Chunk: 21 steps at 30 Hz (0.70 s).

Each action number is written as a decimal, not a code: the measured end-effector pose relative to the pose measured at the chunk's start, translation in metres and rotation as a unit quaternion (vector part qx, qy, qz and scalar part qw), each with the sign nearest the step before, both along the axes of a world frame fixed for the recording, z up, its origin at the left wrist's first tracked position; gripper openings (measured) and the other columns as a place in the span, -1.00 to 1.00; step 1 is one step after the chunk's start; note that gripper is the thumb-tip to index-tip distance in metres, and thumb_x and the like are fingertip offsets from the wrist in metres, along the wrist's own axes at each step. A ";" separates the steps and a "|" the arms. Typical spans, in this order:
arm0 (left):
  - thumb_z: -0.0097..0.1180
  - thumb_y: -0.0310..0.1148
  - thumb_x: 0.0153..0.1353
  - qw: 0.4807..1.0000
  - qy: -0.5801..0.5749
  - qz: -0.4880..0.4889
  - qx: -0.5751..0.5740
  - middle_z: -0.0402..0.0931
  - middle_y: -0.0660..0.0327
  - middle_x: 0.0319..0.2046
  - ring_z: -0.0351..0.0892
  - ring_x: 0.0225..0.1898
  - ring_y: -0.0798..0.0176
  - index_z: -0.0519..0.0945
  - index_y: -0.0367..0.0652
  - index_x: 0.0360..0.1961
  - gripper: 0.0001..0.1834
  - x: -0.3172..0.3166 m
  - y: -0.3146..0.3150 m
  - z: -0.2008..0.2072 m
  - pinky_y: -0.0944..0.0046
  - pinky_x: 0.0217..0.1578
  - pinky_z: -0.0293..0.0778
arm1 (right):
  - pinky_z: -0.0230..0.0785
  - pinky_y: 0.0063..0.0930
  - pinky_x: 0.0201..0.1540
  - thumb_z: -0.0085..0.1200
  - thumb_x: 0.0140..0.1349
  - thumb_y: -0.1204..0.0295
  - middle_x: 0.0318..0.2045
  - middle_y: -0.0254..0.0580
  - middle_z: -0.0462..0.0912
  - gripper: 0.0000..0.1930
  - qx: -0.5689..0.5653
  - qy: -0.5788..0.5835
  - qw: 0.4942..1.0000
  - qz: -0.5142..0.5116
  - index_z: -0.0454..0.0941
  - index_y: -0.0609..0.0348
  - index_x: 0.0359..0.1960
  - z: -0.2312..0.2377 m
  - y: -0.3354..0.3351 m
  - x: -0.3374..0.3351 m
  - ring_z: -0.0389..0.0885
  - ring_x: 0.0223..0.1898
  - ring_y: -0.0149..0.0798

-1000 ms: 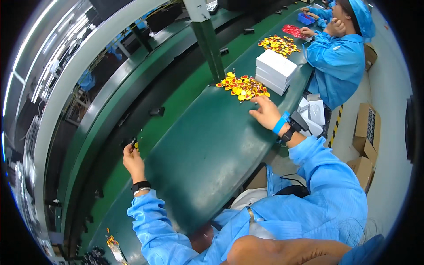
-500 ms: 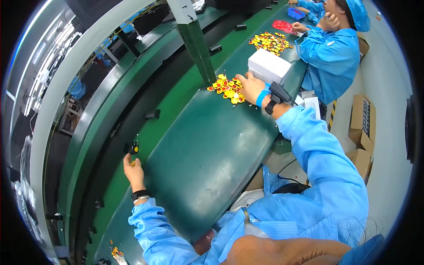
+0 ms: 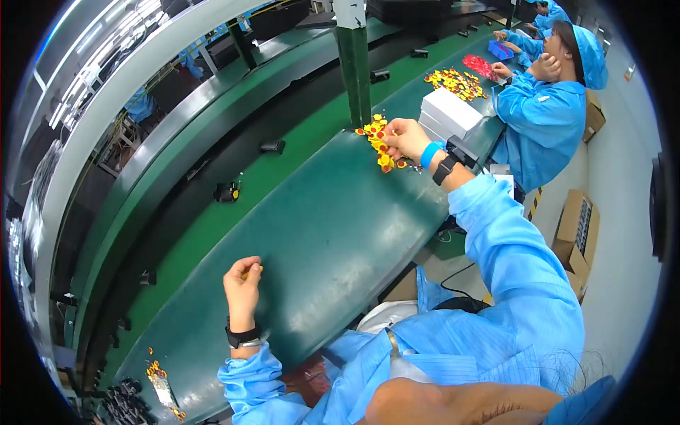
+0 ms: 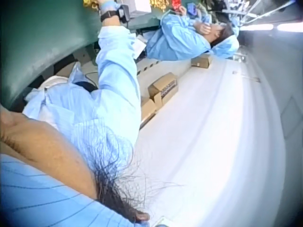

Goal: Attaching small yellow and red plastic components to black plastic housings on a factory assembly line.

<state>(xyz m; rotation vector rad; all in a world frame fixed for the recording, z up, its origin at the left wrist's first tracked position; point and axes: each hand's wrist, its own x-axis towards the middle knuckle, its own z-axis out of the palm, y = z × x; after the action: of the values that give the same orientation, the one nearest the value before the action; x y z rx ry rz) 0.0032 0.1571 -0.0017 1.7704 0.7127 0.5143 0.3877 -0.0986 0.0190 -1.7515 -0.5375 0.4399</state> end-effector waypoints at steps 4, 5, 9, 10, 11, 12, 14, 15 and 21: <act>0.08 -0.49 0.16 0.999 0.018 -0.044 0.026 0.56 0.29 -0.46 0.47 -0.43 0.48 0.59 -0.32 -0.26 -0.84 -0.005 -0.023 -0.005 0.47 -0.37 0.39 | 0.43 -0.62 -0.57 0.13 0.11 0.50 -0.51 -0.21 0.59 -0.87 0.005 -0.028 0.998 0.047 0.47 0.28 -0.36 -0.002 0.022 -0.031 0.59 -0.55 -0.44; 0.08 -0.49 0.16 0.999 0.009 -0.045 0.025 0.56 0.29 -0.46 0.47 -0.43 0.48 0.59 -0.32 -0.26 -0.84 -0.006 -0.028 -0.006 0.47 -0.37 0.39 | 0.44 -0.61 -0.54 0.15 0.09 0.49 -0.50 -0.22 0.60 -0.85 -0.018 -0.053 0.994 0.090 0.49 0.29 -0.33 -0.004 0.025 -0.037 0.59 -0.54 -0.45; 0.08 -0.49 0.16 0.997 0.032 -0.066 0.021 0.57 0.25 -0.42 0.49 -0.39 0.45 0.58 -0.34 -0.25 -0.84 -0.013 -0.043 -0.009 0.44 -0.33 0.40 | 0.45 -0.58 -0.51 0.15 0.08 0.47 -0.42 -0.21 0.61 -0.80 -0.054 -0.064 0.993 0.085 0.52 0.30 -0.27 -0.007 0.031 -0.050 0.58 -0.51 -0.44; 0.08 -0.50 0.17 0.996 0.049 -0.072 0.016 0.57 0.24 -0.39 0.49 -0.36 0.44 0.58 -0.34 -0.24 -0.84 -0.016 -0.045 -0.009 0.44 -0.30 0.40 | 0.45 -0.57 -0.50 0.14 0.09 0.46 -0.40 -0.21 0.61 -0.80 -0.061 -0.057 0.995 0.059 0.53 0.30 -0.26 -0.007 0.029 -0.051 0.58 -0.52 -0.44; 0.07 -0.49 0.17 0.996 0.044 -0.072 0.023 0.57 0.24 -0.39 0.48 -0.36 0.44 0.58 -0.34 -0.25 -0.84 -0.019 -0.047 -0.010 0.44 -0.30 0.40 | 0.45 -0.55 -0.49 0.13 0.09 0.45 -0.39 -0.20 0.61 -0.79 -0.067 -0.082 0.993 0.054 0.54 0.29 -0.25 -0.007 0.025 -0.052 0.57 -0.52 -0.43; 0.07 -0.49 0.17 0.996 0.051 -0.068 0.015 0.57 0.24 -0.39 0.48 -0.36 0.44 0.58 -0.34 -0.25 -0.84 -0.021 -0.048 -0.010 0.44 -0.30 0.40 | 0.44 -0.55 -0.49 0.13 0.09 0.46 -0.41 -0.20 0.62 -0.80 -0.071 -0.094 0.992 0.036 0.55 0.29 -0.26 -0.007 0.023 -0.053 0.57 -0.53 -0.44; 0.09 -0.45 0.15 0.997 0.043 -0.057 0.004 0.59 0.21 -0.43 0.52 -0.39 0.42 0.58 -0.34 -0.25 -0.81 -0.023 -0.051 -0.011 0.41 -0.32 0.43 | 0.44 -0.55 -0.50 0.11 0.09 0.47 -0.44 -0.22 0.62 -0.82 -0.060 -0.132 0.989 0.023 0.56 0.28 -0.27 -0.006 0.017 -0.055 0.57 -0.53 -0.44; 0.09 -0.45 0.15 0.998 0.027 -0.060 0.005 0.59 0.21 -0.43 0.52 -0.39 0.42 0.58 -0.34 -0.25 -0.81 -0.024 -0.052 -0.011 0.41 -0.32 0.43 | 0.43 -0.58 -0.50 0.11 0.11 0.48 -0.47 -0.24 0.62 -0.85 -0.058 -0.129 0.990 0.004 0.57 0.29 -0.30 -0.006 0.016 -0.058 0.56 -0.53 -0.46; 0.07 -0.53 0.19 0.988 -0.043 -0.078 -0.123 0.58 0.20 -0.33 0.56 -0.30 0.38 0.57 -0.35 -0.26 -0.87 -0.007 -0.078 -0.002 0.41 -0.22 0.47 | 0.41 -0.63 -0.50 0.13 0.11 0.50 -0.48 -0.30 0.59 -0.89 0.131 0.118 0.980 0.097 0.54 0.26 -0.35 -0.001 0.015 -0.095 0.54 -0.55 -0.49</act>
<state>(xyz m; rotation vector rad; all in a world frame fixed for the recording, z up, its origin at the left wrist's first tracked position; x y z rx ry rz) -0.0033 0.0793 -0.0040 1.5474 0.5484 0.3769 0.2931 -0.0834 0.0180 -1.3790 -0.5702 0.6735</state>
